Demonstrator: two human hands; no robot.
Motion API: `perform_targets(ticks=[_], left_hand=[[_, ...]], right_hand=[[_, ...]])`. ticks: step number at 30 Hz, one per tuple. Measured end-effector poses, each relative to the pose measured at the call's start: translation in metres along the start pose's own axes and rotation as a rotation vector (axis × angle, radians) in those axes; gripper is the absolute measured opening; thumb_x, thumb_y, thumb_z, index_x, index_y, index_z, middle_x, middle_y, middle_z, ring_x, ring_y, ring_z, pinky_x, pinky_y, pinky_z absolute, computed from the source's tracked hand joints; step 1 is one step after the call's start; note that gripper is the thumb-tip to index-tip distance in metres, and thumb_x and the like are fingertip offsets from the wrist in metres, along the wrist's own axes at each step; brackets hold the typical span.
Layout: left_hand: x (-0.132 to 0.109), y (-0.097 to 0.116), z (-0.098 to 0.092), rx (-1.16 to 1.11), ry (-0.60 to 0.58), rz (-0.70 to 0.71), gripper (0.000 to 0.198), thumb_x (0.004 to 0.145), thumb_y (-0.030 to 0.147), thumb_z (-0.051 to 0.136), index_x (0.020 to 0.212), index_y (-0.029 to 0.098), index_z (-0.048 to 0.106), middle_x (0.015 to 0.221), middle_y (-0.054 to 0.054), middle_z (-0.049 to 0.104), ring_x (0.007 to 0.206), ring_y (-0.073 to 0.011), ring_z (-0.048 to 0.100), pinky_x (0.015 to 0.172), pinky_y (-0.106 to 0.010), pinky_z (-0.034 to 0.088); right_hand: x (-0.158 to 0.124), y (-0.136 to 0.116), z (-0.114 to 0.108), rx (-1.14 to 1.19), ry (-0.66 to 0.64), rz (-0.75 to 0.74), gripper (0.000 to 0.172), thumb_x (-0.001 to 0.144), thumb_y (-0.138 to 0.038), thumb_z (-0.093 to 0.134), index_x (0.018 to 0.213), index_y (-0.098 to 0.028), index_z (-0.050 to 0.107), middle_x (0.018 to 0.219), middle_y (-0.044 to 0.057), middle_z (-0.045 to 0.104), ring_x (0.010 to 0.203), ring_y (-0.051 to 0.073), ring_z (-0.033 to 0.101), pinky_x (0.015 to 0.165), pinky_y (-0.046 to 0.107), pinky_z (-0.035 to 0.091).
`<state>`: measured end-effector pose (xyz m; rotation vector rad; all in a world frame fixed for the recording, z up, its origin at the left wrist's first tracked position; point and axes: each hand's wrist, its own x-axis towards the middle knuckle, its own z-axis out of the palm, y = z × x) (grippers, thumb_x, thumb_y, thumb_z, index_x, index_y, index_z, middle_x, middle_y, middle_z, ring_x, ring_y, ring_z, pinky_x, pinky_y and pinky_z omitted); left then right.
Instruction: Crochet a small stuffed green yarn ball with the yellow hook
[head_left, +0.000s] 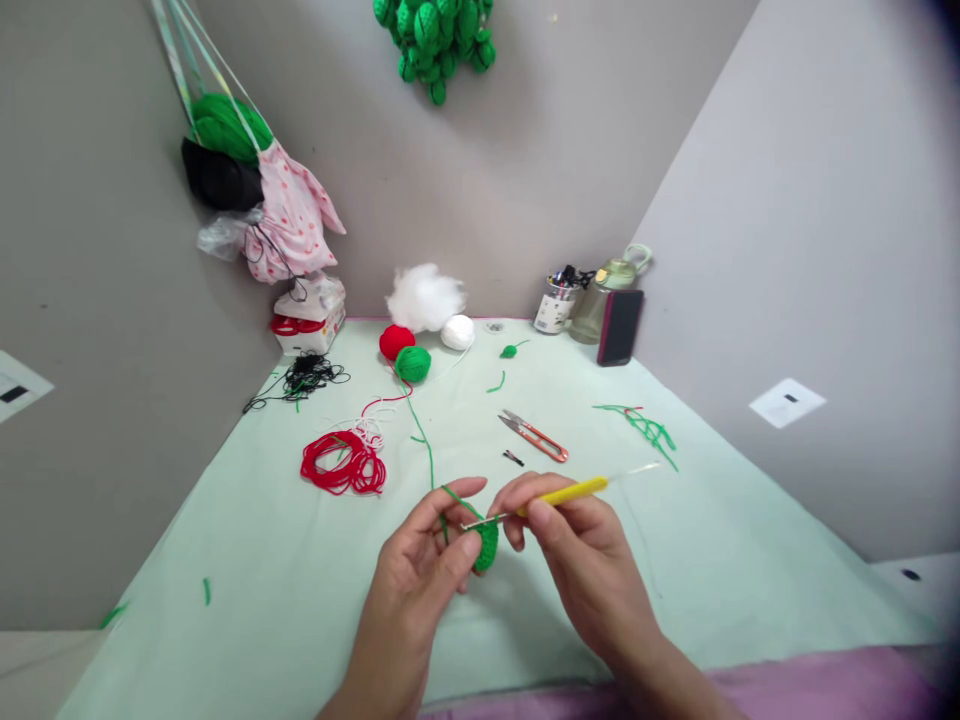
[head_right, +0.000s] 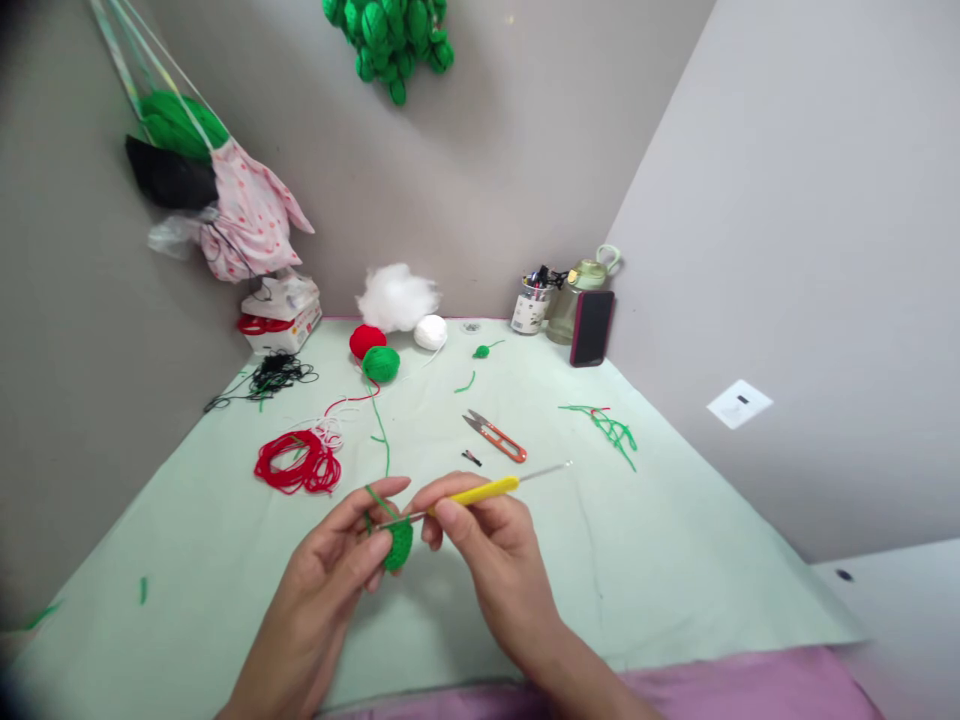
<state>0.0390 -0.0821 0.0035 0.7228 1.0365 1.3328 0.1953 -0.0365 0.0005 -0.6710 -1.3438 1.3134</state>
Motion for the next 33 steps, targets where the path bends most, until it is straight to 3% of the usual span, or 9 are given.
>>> perform_targets(ticks=[3,7,12,16,20,23,26,29,33], left_hand=[[0.001,0.0,-0.003,-0.003,-0.017,0.003,0.038,0.085,0.04,0.08,0.121,0.027,0.076,0.088,0.0,0.061,0.076,-0.0125,0.055,0.069,-0.022,0.047],[0.002,-0.001,-0.006,0.021,-0.034,0.037,0.036,0.086,0.038,0.08,0.119,0.027,0.076,0.087,0.0,0.061,0.079,-0.0136,0.058,0.075,-0.023,0.05],[0.002,-0.002,-0.008,0.148,0.033,0.095,0.033,0.085,0.034,0.08,0.117,0.027,0.077,0.086,0.0,0.063,0.081,-0.0143,0.059,0.078,-0.023,0.051],[0.001,-0.004,-0.008,0.304,0.098,0.197,0.03,0.085,0.029,0.078,0.115,0.027,0.079,0.079,0.001,0.06,0.076,-0.0146,0.059,0.08,-0.025,0.052],[0.001,-0.008,-0.009,0.436,0.117,0.37,0.024,0.087,0.024,0.076,0.11,0.029,0.081,0.083,0.0,0.064,0.078,-0.0152,0.06,0.08,-0.026,0.052],[0.0,-0.013,-0.008,0.427,0.172,0.415,0.018,0.087,0.025,0.077,0.104,0.029,0.081,0.09,-0.001,0.068,0.079,-0.0152,0.06,0.076,-0.025,0.052],[0.0,-0.015,-0.006,0.344,0.196,0.336,0.019,0.084,0.031,0.082,0.101,0.026,0.082,0.087,-0.001,0.068,0.08,-0.0155,0.061,0.076,-0.024,0.053],[0.002,-0.011,-0.001,0.143,0.195,0.156,0.036,0.081,0.037,0.085,0.114,0.026,0.078,0.084,0.001,0.065,0.078,-0.0139,0.062,0.074,-0.022,0.054],[0.004,-0.004,0.003,-0.028,0.175,0.053,0.054,0.08,0.036,0.087,0.131,0.031,0.07,0.086,0.003,0.062,0.08,-0.0117,0.061,0.077,-0.02,0.052]], right_hand=[[0.001,-0.001,-0.002,0.074,-0.005,0.053,0.022,0.103,-0.038,0.063,0.095,-0.025,0.08,0.084,0.002,0.07,0.071,0.012,0.063,0.07,0.024,0.054],[0.0,-0.007,-0.002,-0.002,-0.035,0.01,0.023,0.105,-0.034,0.058,0.097,-0.025,0.078,0.087,0.002,0.071,0.074,0.013,0.067,0.073,0.025,0.056],[-0.009,-0.013,0.0,-0.286,-0.065,-0.208,0.024,0.108,-0.022,0.048,0.109,-0.026,0.072,0.093,0.002,0.074,0.084,0.014,0.071,0.08,0.026,0.058],[-0.012,-0.015,0.0,-0.519,-0.165,-0.406,0.024,0.105,-0.011,0.049,0.113,-0.021,0.068,0.1,0.007,0.075,0.098,0.016,0.071,0.086,0.027,0.058],[-0.008,-0.017,-0.002,-0.528,-0.191,-0.449,0.023,0.103,-0.009,0.048,0.111,-0.019,0.067,0.094,0.007,0.074,0.093,0.017,0.071,0.081,0.028,0.059],[-0.007,-0.016,-0.003,-0.507,-0.149,-0.45,0.023,0.104,-0.01,0.047,0.109,-0.02,0.068,0.088,0.006,0.074,0.088,0.017,0.072,0.078,0.029,0.061],[-0.011,-0.009,-0.004,-0.681,-0.146,-0.5,0.024,0.101,-0.01,0.053,0.109,-0.024,0.07,0.096,0.006,0.078,0.086,0.017,0.075,0.073,0.026,0.062],[-0.016,0.0,-0.004,-0.844,-0.164,-0.552,0.028,0.096,-0.013,0.061,0.112,-0.031,0.074,0.104,0.004,0.081,0.088,0.019,0.078,0.074,0.027,0.065],[-0.013,-0.001,-0.002,-0.767,-0.15,-0.557,0.03,0.096,-0.011,0.064,0.115,-0.031,0.074,0.107,0.006,0.081,0.09,0.021,0.078,0.077,0.031,0.065]])
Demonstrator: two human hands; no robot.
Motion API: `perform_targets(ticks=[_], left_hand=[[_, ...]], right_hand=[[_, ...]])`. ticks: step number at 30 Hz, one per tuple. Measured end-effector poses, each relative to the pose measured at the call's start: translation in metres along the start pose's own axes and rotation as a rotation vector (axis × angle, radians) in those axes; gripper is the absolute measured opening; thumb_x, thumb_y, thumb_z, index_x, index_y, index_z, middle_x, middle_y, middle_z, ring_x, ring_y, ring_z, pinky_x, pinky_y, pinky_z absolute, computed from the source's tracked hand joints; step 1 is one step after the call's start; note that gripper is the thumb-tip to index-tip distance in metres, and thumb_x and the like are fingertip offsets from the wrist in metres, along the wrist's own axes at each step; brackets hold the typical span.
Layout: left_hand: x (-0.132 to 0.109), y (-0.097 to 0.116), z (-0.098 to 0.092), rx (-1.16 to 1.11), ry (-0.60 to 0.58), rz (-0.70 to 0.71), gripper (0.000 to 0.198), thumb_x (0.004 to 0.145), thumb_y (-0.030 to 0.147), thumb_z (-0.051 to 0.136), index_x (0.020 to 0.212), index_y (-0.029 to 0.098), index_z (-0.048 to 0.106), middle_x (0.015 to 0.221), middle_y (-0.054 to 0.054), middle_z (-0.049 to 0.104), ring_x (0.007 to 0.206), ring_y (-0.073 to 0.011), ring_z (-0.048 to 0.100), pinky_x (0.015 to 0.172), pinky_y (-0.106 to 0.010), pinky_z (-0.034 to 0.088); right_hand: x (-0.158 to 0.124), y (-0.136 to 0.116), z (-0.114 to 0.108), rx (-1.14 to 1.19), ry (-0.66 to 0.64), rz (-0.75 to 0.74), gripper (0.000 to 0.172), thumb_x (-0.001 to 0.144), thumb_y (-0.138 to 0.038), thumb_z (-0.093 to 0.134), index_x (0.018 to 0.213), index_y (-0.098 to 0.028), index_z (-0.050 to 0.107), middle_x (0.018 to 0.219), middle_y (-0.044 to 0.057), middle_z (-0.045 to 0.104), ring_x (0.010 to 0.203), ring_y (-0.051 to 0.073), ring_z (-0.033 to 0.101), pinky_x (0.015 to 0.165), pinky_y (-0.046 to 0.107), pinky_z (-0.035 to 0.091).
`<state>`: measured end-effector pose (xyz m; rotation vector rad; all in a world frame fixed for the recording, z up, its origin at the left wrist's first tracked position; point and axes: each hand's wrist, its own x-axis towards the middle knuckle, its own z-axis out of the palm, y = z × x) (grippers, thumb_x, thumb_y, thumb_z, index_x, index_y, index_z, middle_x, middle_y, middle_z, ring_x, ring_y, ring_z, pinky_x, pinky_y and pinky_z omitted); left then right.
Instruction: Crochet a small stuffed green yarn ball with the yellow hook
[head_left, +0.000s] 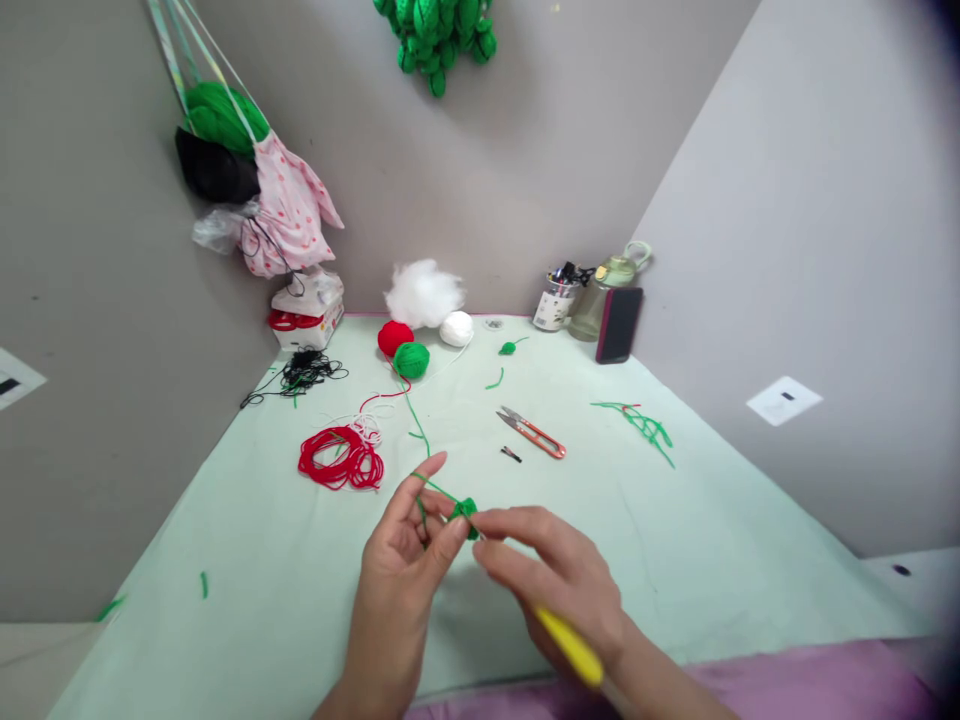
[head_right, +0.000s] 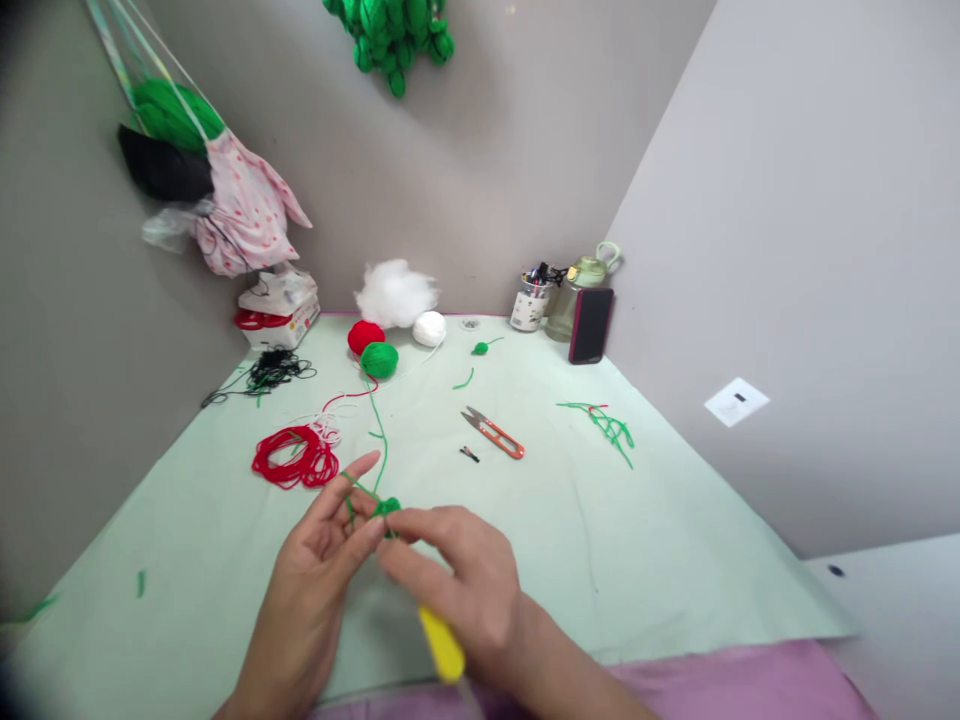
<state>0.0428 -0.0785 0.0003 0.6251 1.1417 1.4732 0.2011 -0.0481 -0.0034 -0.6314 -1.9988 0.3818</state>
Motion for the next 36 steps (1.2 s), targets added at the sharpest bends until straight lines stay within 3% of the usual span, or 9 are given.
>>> perform_targets(ticks=[5,8,12,16,21,24,30,33,36], left_hand=[[0.003,0.001,-0.006,0.126,-0.03,0.045,0.046,0.08,0.036,0.086,0.124,0.029,0.075,0.086,0.002,0.063,0.08,-0.012,0.06,0.081,-0.021,0.05],[0.004,0.0,-0.008,0.197,-0.026,0.065,0.043,0.081,0.036,0.086,0.122,0.029,0.077,0.086,0.002,0.063,0.078,-0.0116,0.057,0.079,-0.021,0.049],[0.003,-0.001,-0.007,0.196,-0.026,0.064,0.043,0.081,0.035,0.085,0.123,0.027,0.076,0.086,0.001,0.063,0.078,-0.0126,0.057,0.078,-0.021,0.049],[0.001,0.0,-0.003,0.092,-0.028,0.01,0.053,0.078,0.035,0.088,0.128,0.025,0.074,0.085,0.001,0.062,0.078,-0.0141,0.059,0.077,-0.023,0.051],[-0.002,0.005,-0.001,-0.164,-0.147,-0.213,0.059,0.08,0.034,0.086,0.136,0.028,0.069,0.088,0.001,0.061,0.082,-0.0137,0.057,0.082,-0.025,0.049],[-0.002,0.009,-0.002,-0.225,-0.205,-0.313,0.06,0.079,0.035,0.086,0.137,0.024,0.07,0.085,-0.001,0.061,0.08,-0.0149,0.054,0.08,-0.028,0.045],[0.0,0.014,-0.005,-0.119,-0.15,-0.197,0.048,0.075,0.033,0.088,0.121,0.024,0.079,0.086,0.0,0.06,0.078,-0.0132,0.051,0.079,-0.027,0.041],[0.0,0.011,-0.004,-0.071,-0.177,-0.157,0.044,0.076,0.035,0.087,0.119,0.025,0.08,0.088,-0.001,0.062,0.082,-0.0152,0.054,0.081,-0.028,0.044],[-0.002,0.006,-0.003,-0.014,-0.236,-0.113,0.042,0.08,0.038,0.084,0.12,0.027,0.079,0.09,-0.003,0.065,0.087,-0.0181,0.057,0.082,-0.029,0.047]], right_hand=[[0.015,-0.003,-0.006,0.284,0.095,0.146,0.022,0.1,-0.009,0.056,0.101,-0.023,0.073,0.09,0.006,0.079,0.089,0.02,0.075,0.078,0.031,0.062],[0.017,-0.004,-0.006,0.307,0.092,0.181,0.021,0.1,-0.009,0.057,0.096,-0.021,0.073,0.088,0.006,0.078,0.088,0.019,0.074,0.078,0.031,0.061],[0.012,-0.002,-0.003,0.253,0.087,0.093,0.024,0.099,-0.006,0.056,0.106,-0.022,0.072,0.09,0.006,0.078,0.09,0.02,0.075,0.078,0.032,0.062],[0.004,0.0,-0.002,-0.009,0.039,-0.053,0.03,0.098,-0.007,0.059,0.12,-0.023,0.073,0.103,0.009,0.079,0.087,0.018,0.076,0.072,0.028,0.064],[-0.003,-0.003,-0.003,-0.231,-0.024,-0.208,0.046,0.096,-0.005,0.06,0.139,-0.022,0.066,0.108,0.013,0.081,0.099,0.024,0.077,0.085,0.034,0.065],[-0.001,-0.005,-0.006,-0.001,0.032,-0.066,0.038,0.102,-0.01,0.056,0.134,-0.025,0.069,0.106,0.011,0.08,0.095,0.022,0.077,0.078,0.032,0.065],[0.006,-0.002,-0.014,0.494,0.162,0.356,0.022,0.105,-0.021,0.056,0.106,-0.026,0.077,0.085,0.004,0.074,0.077,0.017,0.07,0.072,0.03,0.059],[0.009,0.0,-0.011,0.582,0.152,0.401,0.02,0.105,-0.026,0.058,0.102,-0.026,0.078,0.084,0.003,0.073,0.08,0.017,0.07,0.073,0.03,0.058],[0.012,-0.003,-0.006,0.503,0.108,0.343,0.018,0.102,-0.022,0.061,0.101,-0.024,0.079,0.092,0.006,0.077,0.09,0.019,0.072,0.079,0.031,0.059]])
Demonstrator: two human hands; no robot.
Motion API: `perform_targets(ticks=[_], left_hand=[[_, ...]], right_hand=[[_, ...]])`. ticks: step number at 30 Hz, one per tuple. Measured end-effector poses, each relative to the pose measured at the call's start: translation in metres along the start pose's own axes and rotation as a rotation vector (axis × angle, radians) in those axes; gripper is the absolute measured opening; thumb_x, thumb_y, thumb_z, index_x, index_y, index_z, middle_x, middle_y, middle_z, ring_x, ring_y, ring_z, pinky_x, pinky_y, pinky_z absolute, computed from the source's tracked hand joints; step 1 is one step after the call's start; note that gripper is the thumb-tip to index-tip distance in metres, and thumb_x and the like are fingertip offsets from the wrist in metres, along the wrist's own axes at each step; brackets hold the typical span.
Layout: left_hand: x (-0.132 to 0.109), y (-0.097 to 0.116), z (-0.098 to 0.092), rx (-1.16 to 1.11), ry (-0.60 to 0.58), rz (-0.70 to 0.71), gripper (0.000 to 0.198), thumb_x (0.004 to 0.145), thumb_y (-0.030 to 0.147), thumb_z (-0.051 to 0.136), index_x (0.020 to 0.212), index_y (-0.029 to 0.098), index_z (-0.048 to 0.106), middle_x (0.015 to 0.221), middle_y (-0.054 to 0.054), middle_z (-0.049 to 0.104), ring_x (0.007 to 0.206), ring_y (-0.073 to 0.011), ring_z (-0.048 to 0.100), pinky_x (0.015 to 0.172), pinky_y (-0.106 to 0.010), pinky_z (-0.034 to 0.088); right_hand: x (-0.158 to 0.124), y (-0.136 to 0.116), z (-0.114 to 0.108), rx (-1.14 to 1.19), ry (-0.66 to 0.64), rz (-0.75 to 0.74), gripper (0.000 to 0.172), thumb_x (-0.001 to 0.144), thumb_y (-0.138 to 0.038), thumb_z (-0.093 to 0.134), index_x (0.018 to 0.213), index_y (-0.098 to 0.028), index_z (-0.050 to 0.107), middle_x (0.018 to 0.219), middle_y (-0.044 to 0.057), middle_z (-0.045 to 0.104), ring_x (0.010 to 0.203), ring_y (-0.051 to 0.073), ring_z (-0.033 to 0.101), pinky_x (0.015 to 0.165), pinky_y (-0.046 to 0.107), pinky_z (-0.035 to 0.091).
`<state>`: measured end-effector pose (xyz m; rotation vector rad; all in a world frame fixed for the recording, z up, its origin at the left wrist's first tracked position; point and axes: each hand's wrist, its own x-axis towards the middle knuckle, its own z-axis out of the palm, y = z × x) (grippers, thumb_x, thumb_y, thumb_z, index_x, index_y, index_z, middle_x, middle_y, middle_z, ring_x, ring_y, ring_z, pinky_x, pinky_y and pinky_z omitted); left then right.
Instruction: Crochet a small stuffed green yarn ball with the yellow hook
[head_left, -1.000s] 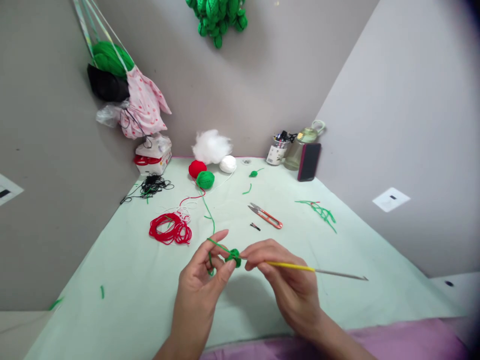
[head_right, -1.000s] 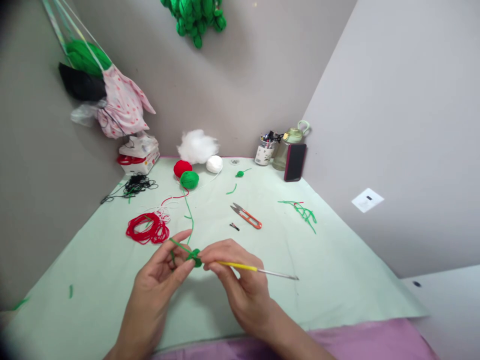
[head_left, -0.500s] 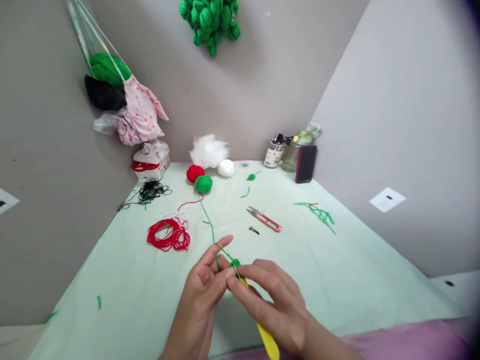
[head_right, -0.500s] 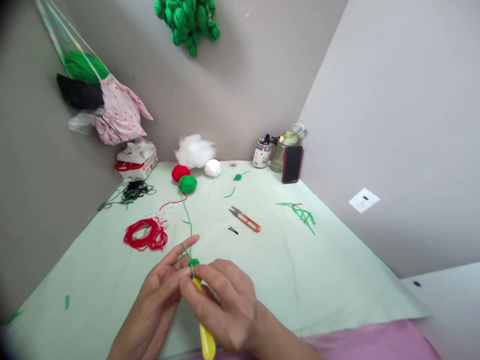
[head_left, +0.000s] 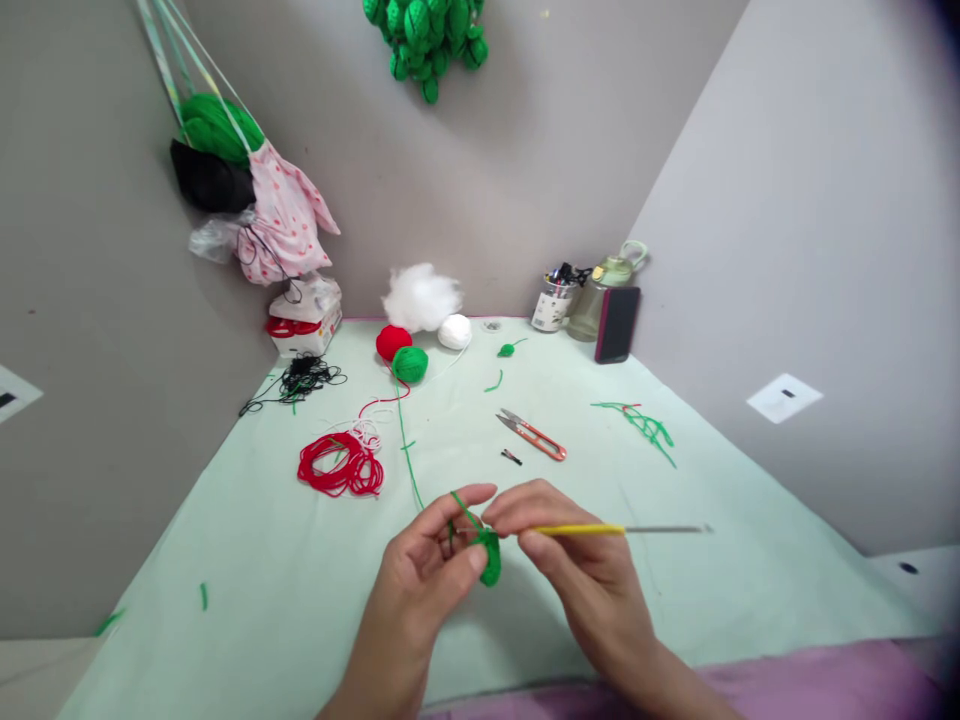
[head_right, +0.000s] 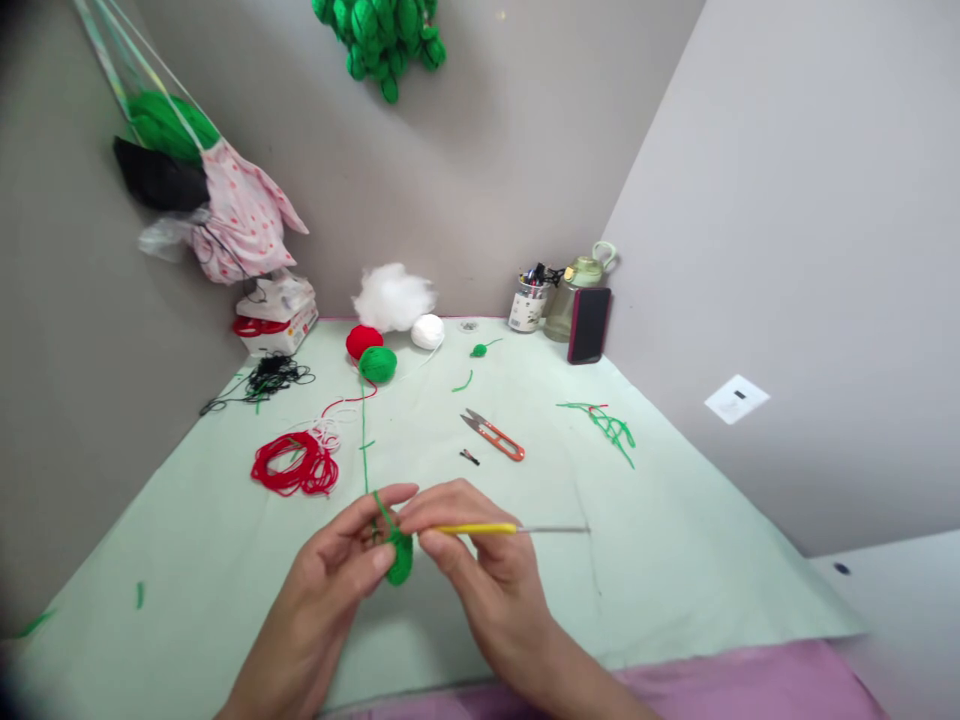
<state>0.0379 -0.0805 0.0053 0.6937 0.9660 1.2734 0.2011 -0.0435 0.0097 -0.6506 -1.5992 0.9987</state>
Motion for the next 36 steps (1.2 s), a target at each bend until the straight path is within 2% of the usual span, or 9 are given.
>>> perform_targets(ticks=[3,7,13,17,19,24,31,33,36], left_hand=[[0.0,-0.003,0.002,0.068,0.041,0.055,0.042,0.082,0.039,0.084,0.122,0.029,0.078,0.088,-0.002,0.065,0.088,-0.0178,0.058,0.084,-0.028,0.047],[0.001,-0.002,0.003,0.003,0.039,0.03,0.059,0.077,0.036,0.09,0.133,0.031,0.073,0.084,0.001,0.062,0.085,-0.0154,0.057,0.083,-0.026,0.048],[0.002,0.004,-0.005,-0.234,-0.159,-0.16,0.06,0.072,0.035,0.093,0.129,0.025,0.076,0.08,0.002,0.056,0.071,-0.0082,0.048,0.071,-0.02,0.042],[0.001,0.002,-0.004,-0.239,-0.167,-0.127,0.054,0.071,0.036,0.094,0.122,0.026,0.08,0.082,0.0,0.061,0.073,-0.0093,0.052,0.074,-0.022,0.044],[0.001,-0.001,-0.002,-0.152,-0.106,-0.067,0.051,0.073,0.034,0.093,0.122,0.03,0.079,0.084,0.0,0.064,0.08,-0.012,0.057,0.081,-0.024,0.046],[0.0,-0.007,0.002,0.013,0.046,0.029,0.046,0.081,0.037,0.087,0.126,0.035,0.076,0.089,0.0,0.067,0.091,-0.0153,0.059,0.089,-0.026,0.048],[0.004,-0.006,0.002,-0.16,0.088,-0.038,0.057,0.078,0.037,0.09,0.132,0.032,0.073,0.091,0.0,0.065,0.092,-0.0142,0.06,0.088,-0.025,0.049],[0.005,-0.006,0.001,-0.264,0.028,-0.126,0.055,0.077,0.036,0.09,0.129,0.027,0.075,0.088,0.0,0.063,0.086,-0.0123,0.058,0.085,-0.024,0.048],[0.007,-0.004,0.0,-0.319,0.033,-0.142,0.047,0.077,0.033,0.09,0.122,0.024,0.079,0.083,0.002,0.06,0.076,-0.0089,0.053,0.081,-0.022,0.046]], right_hand=[[-0.001,-0.004,0.004,-0.142,-0.018,-0.123,0.025,0.1,-0.011,0.059,0.11,-0.024,0.078,0.095,0.007,0.079,0.091,0.019,0.073,0.08,0.031,0.06],[-0.005,-0.007,0.004,-0.221,-0.056,-0.205,0.028,0.097,-0.009,0.062,0.114,-0.024,0.079,0.098,0.009,0.078,0.088,0.02,0.073,0.072,0.03,0.061],[0.001,0.0,-0.002,0.24,0.104,0.143,0.019,0.101,-0.031,0.065,0.094,-0.023,0.081,0.083,0.005,0.074,0.071,0.016,0.07,0.07,0.029,0.061],[0.005,0.002,-0.002,0.491,0.077,0.319,0.021,0.098,-0.036,0.068,0.088,-0.022,0.08,0.075,0.002,0.07,0.062,0.013,0.065,0.062,0.025,0.057],[0.005,0.002,0.0,0.44,0.056,0.272,0.02,0.099,-0.036,0.068,0.09,-0.023,0.081,0.077,0.003,0.072,0.067,0.014,0.067,0.065,0.026,0.058],[0.0,0.001,0.007,0.005,-0.02,-0.069,0.023,0.102,-0.018,0.06,0.11,-0.027,0.08,0.099,0.007,0.081,0.096,0.021,0.074,0.085,0.036,0.061],[-0.005,0.006,0.005,-0.427,-0.107,-0.33,0.037,0.098,-0.013,0.063,0.128,-0.031,0.073,0.114,0.009,0.079,0.1,0.025,0.075,0.081,0.037,0.065],[-0.004,0.005,0.002,-0.399,-0.077,-0.338,0.036,0.097,-0.01,0.062,0.127,-0.028,0.074,0.111,0.01,0.079,0.098,0.024,0.074,0.08,0.035,0.064],[0.001,0.002,0.001,-0.219,0.048,-0.192,0.028,0.1,-0.007,0.057,0.113,-0.023,0.076,0.091,0.006,0.076,0.081,0.018,0.071,0.071,0.03,0.061]])
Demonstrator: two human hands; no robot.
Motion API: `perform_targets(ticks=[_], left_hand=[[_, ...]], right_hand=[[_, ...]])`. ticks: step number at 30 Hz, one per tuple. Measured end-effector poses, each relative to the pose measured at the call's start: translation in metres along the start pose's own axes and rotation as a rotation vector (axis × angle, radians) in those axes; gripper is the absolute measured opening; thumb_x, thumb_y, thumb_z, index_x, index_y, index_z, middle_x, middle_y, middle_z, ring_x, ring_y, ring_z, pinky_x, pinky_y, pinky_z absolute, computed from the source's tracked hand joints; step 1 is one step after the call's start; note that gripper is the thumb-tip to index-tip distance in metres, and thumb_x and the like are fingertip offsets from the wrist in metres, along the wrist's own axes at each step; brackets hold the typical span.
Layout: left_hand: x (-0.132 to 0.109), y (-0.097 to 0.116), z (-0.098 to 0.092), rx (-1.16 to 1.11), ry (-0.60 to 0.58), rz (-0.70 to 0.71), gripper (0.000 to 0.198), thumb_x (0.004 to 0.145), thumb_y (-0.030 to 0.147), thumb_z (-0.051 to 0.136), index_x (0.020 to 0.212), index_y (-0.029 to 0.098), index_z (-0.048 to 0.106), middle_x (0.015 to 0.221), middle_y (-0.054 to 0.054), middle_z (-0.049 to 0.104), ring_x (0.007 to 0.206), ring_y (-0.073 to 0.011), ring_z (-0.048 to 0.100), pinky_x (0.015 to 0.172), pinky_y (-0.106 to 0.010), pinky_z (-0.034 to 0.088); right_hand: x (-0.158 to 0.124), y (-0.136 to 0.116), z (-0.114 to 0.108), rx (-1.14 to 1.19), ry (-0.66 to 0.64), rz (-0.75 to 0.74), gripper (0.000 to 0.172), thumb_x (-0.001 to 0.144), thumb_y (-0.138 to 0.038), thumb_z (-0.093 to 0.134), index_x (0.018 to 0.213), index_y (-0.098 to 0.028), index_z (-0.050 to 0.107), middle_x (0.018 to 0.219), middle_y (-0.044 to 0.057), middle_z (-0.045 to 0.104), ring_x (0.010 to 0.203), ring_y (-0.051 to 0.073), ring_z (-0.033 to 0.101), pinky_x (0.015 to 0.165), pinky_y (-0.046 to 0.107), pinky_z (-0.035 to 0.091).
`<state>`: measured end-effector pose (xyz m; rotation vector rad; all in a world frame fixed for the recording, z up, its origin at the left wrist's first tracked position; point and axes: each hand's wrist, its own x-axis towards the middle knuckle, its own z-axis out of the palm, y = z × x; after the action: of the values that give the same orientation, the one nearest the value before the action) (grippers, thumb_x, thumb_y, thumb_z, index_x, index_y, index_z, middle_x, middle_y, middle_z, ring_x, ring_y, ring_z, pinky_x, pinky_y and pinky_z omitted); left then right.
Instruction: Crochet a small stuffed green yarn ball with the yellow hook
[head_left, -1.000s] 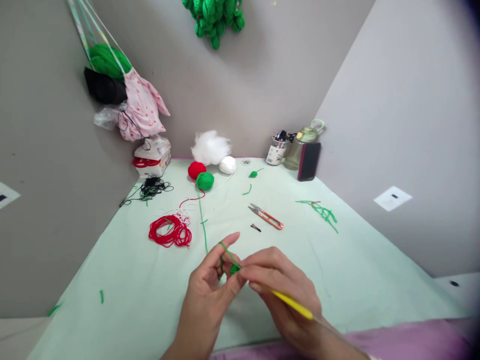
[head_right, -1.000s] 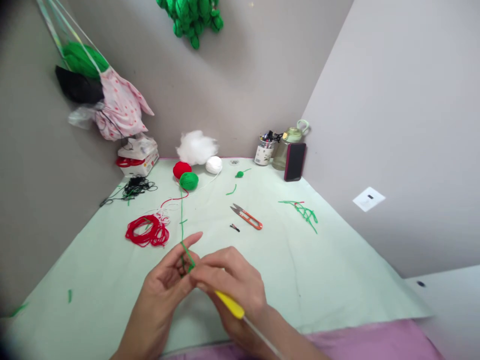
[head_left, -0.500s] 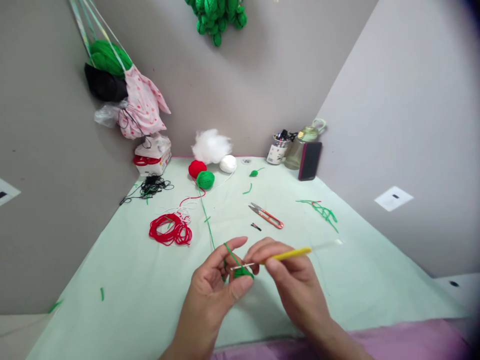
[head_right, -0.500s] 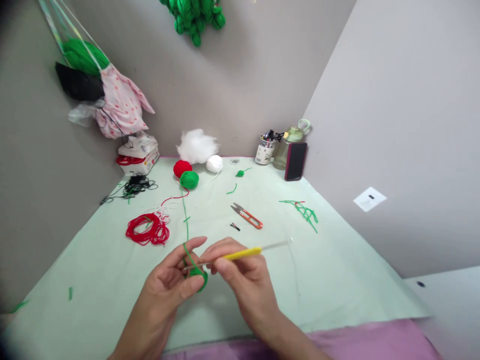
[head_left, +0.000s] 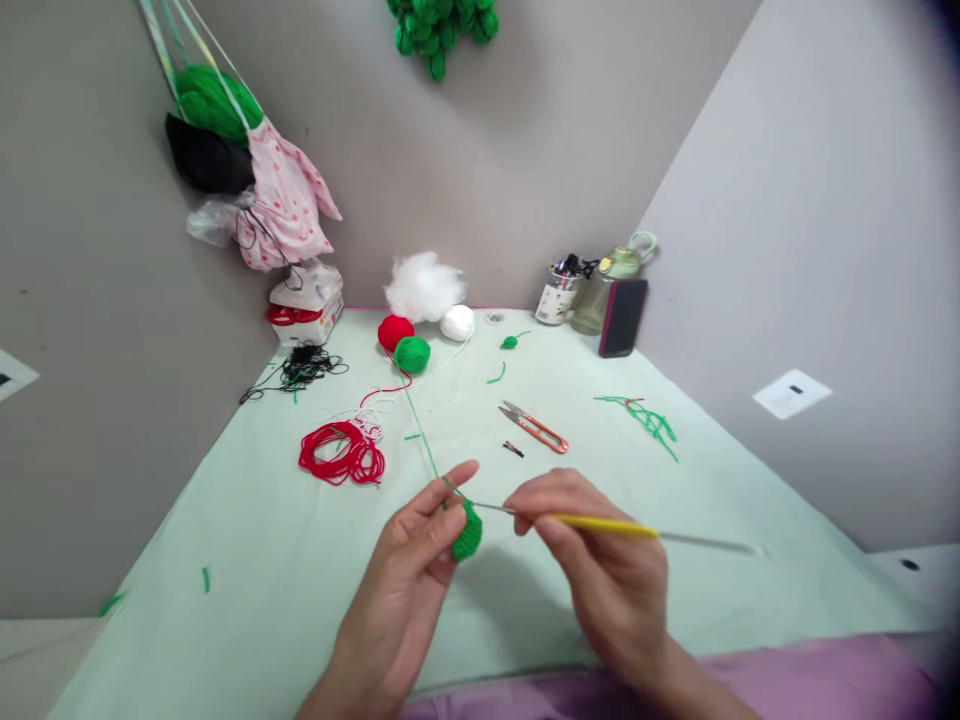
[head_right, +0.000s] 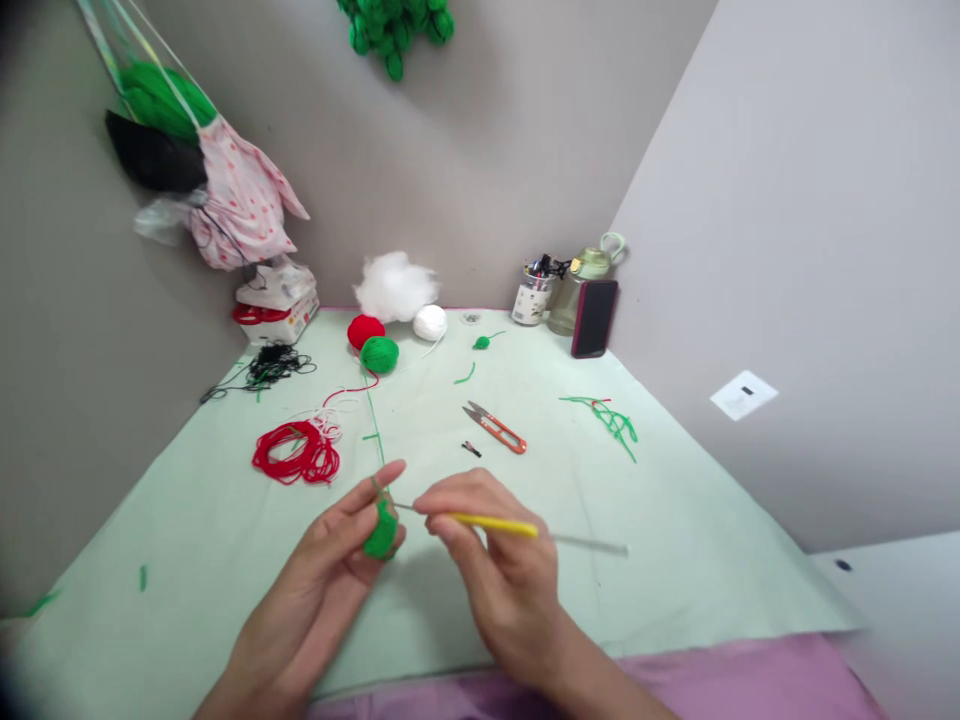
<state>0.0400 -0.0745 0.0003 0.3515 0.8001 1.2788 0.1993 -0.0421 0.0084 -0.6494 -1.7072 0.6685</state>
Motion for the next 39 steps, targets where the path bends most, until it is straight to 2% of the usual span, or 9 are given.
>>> perform_targets(ticks=[2,4,7,9,12,15,23,31,39], left_hand=[[0.0,-0.001,0.003,0.06,0.07,0.113,0.049,0.077,0.03,0.09,0.125,0.028,0.078,0.083,0.003,0.06,0.078,-0.0093,0.053,0.082,-0.022,0.045],[-0.001,-0.002,0.007,0.109,0.102,0.185,0.058,0.077,0.03,0.091,0.132,0.033,0.073,0.084,0.003,0.062,0.084,-0.0112,0.055,0.087,-0.024,0.044],[-0.002,0.0,0.009,0.031,-0.003,0.042,0.062,0.077,0.035,0.091,0.136,0.028,0.071,0.089,0.0,0.065,0.093,-0.015,0.058,0.093,-0.029,0.045],[-0.001,0.003,0.007,-0.016,-0.036,-0.006,0.058,0.077,0.033,0.09,0.132,0.023,0.074,0.087,0.0,0.062,0.087,-0.0131,0.056,0.091,-0.028,0.045],[-0.001,0.005,0.005,0.01,0.004,0.069,0.055,0.078,0.029,0.089,0.131,0.024,0.074,0.084,0.002,0.059,0.078,-0.01,0.051,0.086,-0.027,0.044],[-0.003,0.002,0.006,0.081,0.015,0.125,0.059,0.079,0.029,0.089,0.135,0.029,0.071,0.086,0.002,0.06,0.084,-0.0126,0.055,0.089,-0.029,0.044],[-0.005,-0.002,0.005,0.126,0.012,0.136,0.055,0.081,0.031,0.087,0.134,0.031,0.07,0.086,0.003,0.059,0.085,-0.0127,0.055,0.09,-0.03,0.043],[-0.005,0.0,0.005,0.175,0.031,0.144,0.047,0.083,0.031,0.085,0.127,0.028,0.073,0.086,0.003,0.058,0.08,-0.0122,0.05,0.085,-0.029,0.04],[-0.004,0.0,0.004,0.192,0.031,0.141,0.042,0.085,0.032,0.083,0.126,0.028,0.073,0.085,0.003,0.057,0.082,-0.0131,0.05,0.087,-0.031,0.039]], right_hand=[[0.002,0.0,0.002,0.079,0.018,0.075,0.023,0.101,-0.011,0.057,0.106,-0.023,0.077,0.084,0.004,0.073,0.074,0.017,0.069,0.065,0.029,0.06],[-0.001,0.001,0.004,0.006,-0.023,0.032,0.024,0.099,-0.011,0.06,0.109,-0.024,0.078,0.089,0.005,0.074,0.079,0.018,0.07,0.068,0.03,0.061],[-0.006,0.004,0.005,-0.179,-0.035,-0.149,0.036,0.096,-0.007,0.064,0.124,-0.025,0.076,0.108,0.009,0.075,0.093,0.022,0.072,0.076,0.033,0.061],[-0.006,0.004,0.003,-0.079,-0.003,-0.068,0.032,0.098,-0.007,0.06,0.12,-0.025,0.076,0.1,0.007,0.075,0.089,0.02,0.07,0.074,0.032,0.059],[0.0,0.005,0.002,0.175,0.071,0.136,0.022,0.103,-0.018,0.058,0.105,-0.026,0.078,0.082,0.003,0.069,0.076,0.016,0.064,0.071,0.03,0.054],[0.004,0.005,0.007,0.265,0.031,0.202,0.018,0.103,-0.025,0.062,0.101,-0.025,0.08,0.083,0.003,0.07,0.077,0.016,0.063,0.07,0.03,0.052],[0.002,0.002,0.01,0.274,0.009,0.203,0.018,0.102,-0.023,0.063,0.104,-0.024,0.08,0.09,0.004,0.071,0.078,0.015,0.066,0.069,0.028,0.055],[-0.002,-0.001,0.004,0.211,0.117,0.176,0.025,0.107,-0.017,0.052,0.107,-0.025,0.076,0.094,0.003,0.071,0.082,0.015,0.069,0.074,0.031,0.057],[-0.003,-0.009,0.0,0.118,0.025,0.083,0.026,0.106,-0.014,0.049,0.109,-0.022,0.073,0.091,0.003,0.074,0.09,0.018,0.068,0.079,0.033,0.055]])
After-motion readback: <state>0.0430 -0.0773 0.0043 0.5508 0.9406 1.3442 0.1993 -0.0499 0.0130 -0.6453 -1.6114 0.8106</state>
